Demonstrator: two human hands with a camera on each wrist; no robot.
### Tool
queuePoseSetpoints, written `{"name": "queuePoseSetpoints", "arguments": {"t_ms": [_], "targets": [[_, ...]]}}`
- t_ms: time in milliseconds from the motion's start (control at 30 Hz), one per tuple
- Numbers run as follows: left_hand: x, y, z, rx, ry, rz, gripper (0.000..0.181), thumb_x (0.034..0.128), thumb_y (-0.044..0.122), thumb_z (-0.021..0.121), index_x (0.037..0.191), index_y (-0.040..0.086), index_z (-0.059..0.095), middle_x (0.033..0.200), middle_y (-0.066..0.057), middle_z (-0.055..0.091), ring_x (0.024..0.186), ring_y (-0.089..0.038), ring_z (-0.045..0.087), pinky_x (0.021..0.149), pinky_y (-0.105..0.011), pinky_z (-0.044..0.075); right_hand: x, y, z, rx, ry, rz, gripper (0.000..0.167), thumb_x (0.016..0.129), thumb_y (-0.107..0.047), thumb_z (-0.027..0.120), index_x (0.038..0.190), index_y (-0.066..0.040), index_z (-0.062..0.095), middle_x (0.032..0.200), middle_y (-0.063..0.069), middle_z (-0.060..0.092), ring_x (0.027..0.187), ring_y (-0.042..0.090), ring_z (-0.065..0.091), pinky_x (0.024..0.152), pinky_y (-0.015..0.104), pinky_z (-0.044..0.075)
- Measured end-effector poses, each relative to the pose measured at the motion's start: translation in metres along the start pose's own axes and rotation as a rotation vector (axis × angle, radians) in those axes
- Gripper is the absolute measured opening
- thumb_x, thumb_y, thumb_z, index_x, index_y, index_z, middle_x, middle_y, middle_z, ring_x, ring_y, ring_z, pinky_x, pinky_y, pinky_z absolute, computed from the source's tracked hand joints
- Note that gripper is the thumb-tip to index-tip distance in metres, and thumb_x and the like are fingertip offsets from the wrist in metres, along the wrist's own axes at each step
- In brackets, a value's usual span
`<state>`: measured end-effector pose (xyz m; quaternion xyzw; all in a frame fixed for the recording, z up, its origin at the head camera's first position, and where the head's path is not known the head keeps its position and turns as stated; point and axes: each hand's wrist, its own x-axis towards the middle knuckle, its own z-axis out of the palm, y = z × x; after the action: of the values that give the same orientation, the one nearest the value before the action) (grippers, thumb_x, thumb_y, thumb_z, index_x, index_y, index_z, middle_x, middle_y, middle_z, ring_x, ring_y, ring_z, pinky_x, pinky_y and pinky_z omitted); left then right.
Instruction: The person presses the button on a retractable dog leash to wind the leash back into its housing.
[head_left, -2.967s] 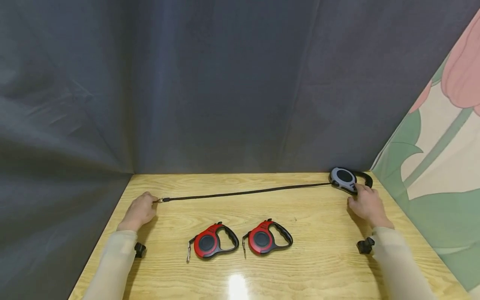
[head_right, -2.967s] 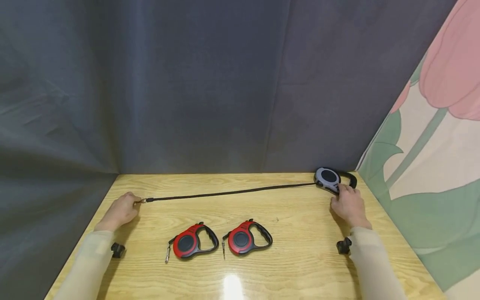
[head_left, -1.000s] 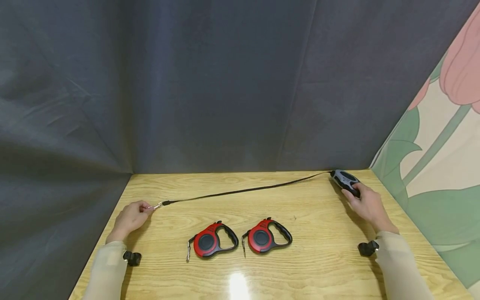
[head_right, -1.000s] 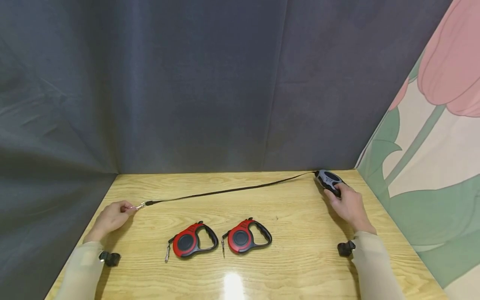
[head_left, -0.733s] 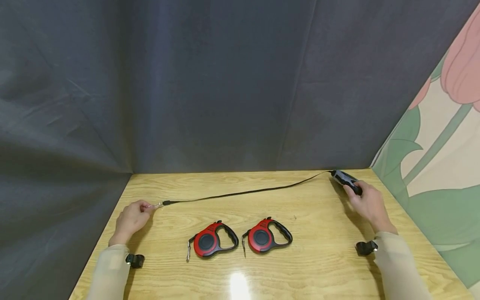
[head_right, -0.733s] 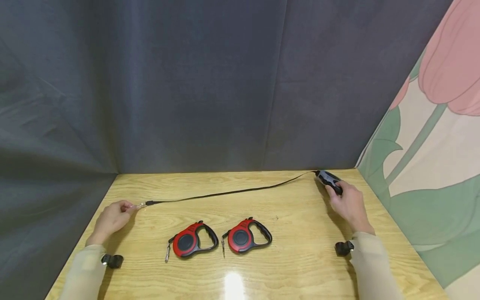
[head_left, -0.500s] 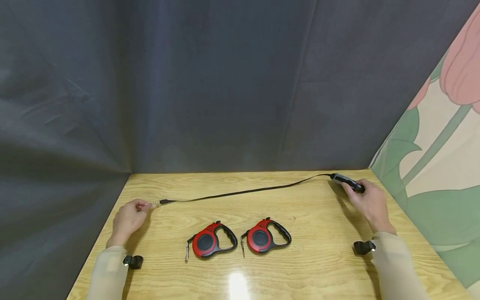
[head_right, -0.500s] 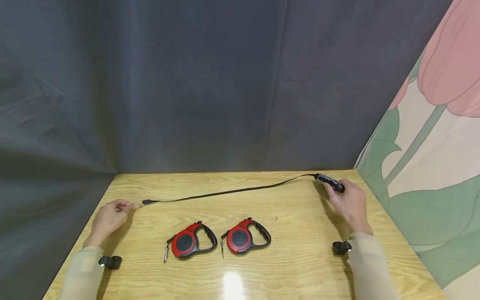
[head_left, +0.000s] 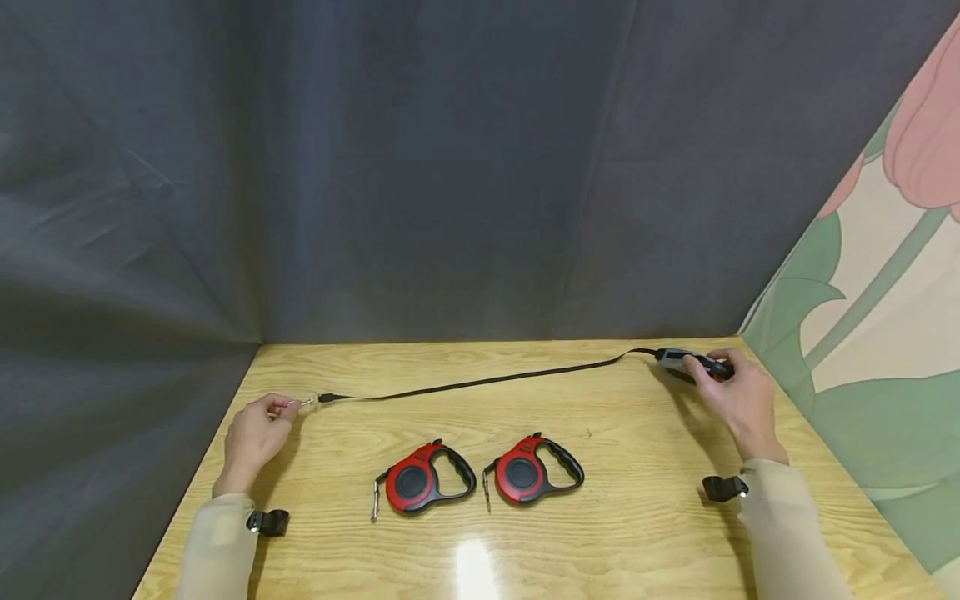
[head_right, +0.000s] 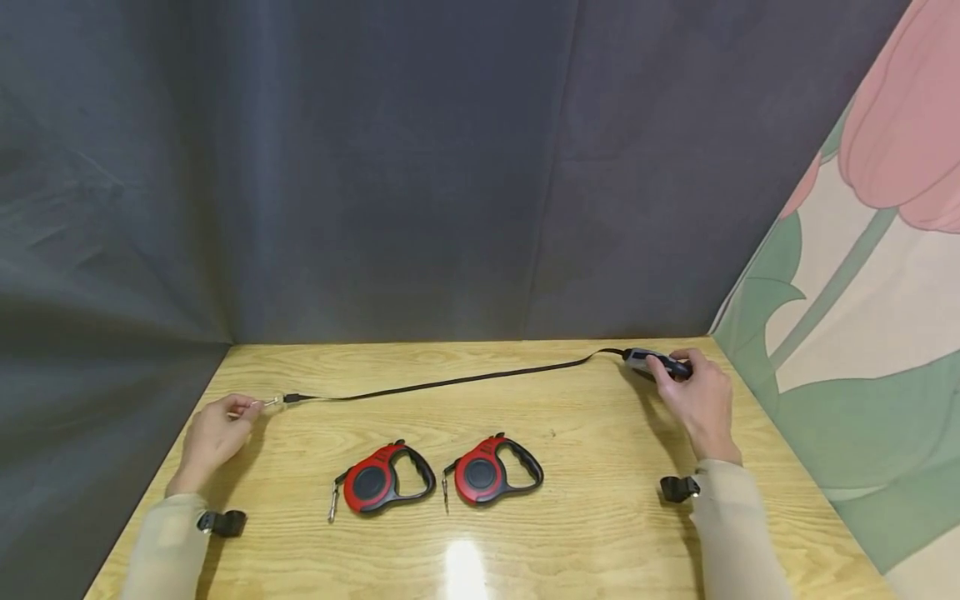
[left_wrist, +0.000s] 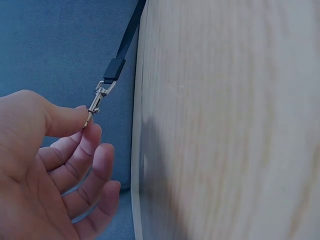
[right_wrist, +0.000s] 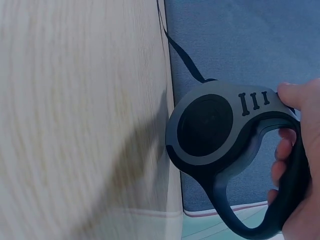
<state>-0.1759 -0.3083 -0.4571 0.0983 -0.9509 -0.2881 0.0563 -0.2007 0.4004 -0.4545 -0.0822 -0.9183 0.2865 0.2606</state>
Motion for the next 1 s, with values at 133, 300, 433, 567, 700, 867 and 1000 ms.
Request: {"name": "queuePoseSetpoints", "arguments": {"t_ms": [133,300,433,567,700,867,1000], "targets": [[0.001,-0.001,0.000,-0.009,0.022,0.010,0.035,0.1085,0.033,0.059,0.116,0.002,0.074,0.111,-0.021,0.074,0.076,-0.022,0.062,0.064,-0.032,0.041,0.000,0.000,0.000,-0.009,0.002,0.023,0.049,0.095,-0.045,0.075,0.109,0.002,0.074,0.102,0.029,0.075,0.089,0.044,0.069,0.068,0.033,0.041],[0.001,0.000,-0.003,-0.032,0.058,-0.010,0.036,0.1077,0.035,0.061,0.116,0.003,0.075,0.109,-0.019,0.075,0.074,-0.018,0.062,0.065,-0.032,0.043,-0.002,-0.002,0.000,-0.010,0.005,0.062,0.049,0.094,-0.046,0.076,0.103,0.002,0.074,0.099,0.028,0.075,0.084,0.042,0.068,0.064,0.031,0.040],[-0.001,0.002,-0.006,-0.054,0.100,-0.032,0.036,0.1071,0.036,0.062,0.117,0.004,0.076,0.107,-0.019,0.076,0.070,-0.015,0.063,0.067,-0.033,0.043,-0.002,-0.002,0.001,0.006,0.006,0.081,0.048,0.093,-0.045,0.076,0.102,0.002,0.074,0.100,0.028,0.075,0.082,0.037,0.067,0.064,0.028,0.040],[-0.003,0.004,-0.009,-0.077,0.152,-0.037,0.037,0.1072,0.036,0.062,0.118,0.004,0.076,0.109,-0.020,0.076,0.075,-0.020,0.067,0.069,-0.035,0.043,-0.002,-0.003,0.001,0.039,0.004,0.117,0.048,0.094,-0.048,0.076,0.101,0.000,0.074,0.099,0.024,0.075,0.073,0.016,0.061,0.064,0.022,0.039],[-0.004,0.007,-0.012,-0.095,0.198,-0.035,0.036,0.1066,0.034,0.064,0.118,0.003,0.077,0.107,-0.021,0.077,0.085,-0.029,0.069,0.070,-0.037,0.044,-0.004,-0.006,0.000,0.077,-0.002,0.151,0.048,0.093,-0.049,0.077,0.098,-0.002,0.074,0.096,0.020,0.075,0.065,0.000,0.051,0.062,0.019,0.039],[-0.004,0.009,-0.016,-0.112,0.237,-0.045,0.034,0.1059,0.032,0.065,0.118,0.004,0.078,0.104,-0.020,0.078,0.088,-0.031,0.069,0.072,-0.037,0.045,-0.005,-0.011,-0.002,0.081,-0.024,0.145,0.047,0.091,-0.050,0.080,0.097,-0.004,0.075,0.095,0.020,0.076,0.062,-0.003,0.051,0.059,0.019,0.040],[-0.004,0.009,-0.018,-0.125,0.261,-0.046,0.033,0.1055,0.032,0.065,0.116,0.004,0.078,0.102,-0.021,0.078,0.087,-0.030,0.068,0.072,-0.038,0.044,-0.007,-0.017,-0.003,0.092,-0.028,0.128,0.045,0.090,-0.047,0.083,0.097,-0.003,0.076,0.095,0.020,0.077,0.061,-0.005,0.051,0.059,0.019,0.041]]}}
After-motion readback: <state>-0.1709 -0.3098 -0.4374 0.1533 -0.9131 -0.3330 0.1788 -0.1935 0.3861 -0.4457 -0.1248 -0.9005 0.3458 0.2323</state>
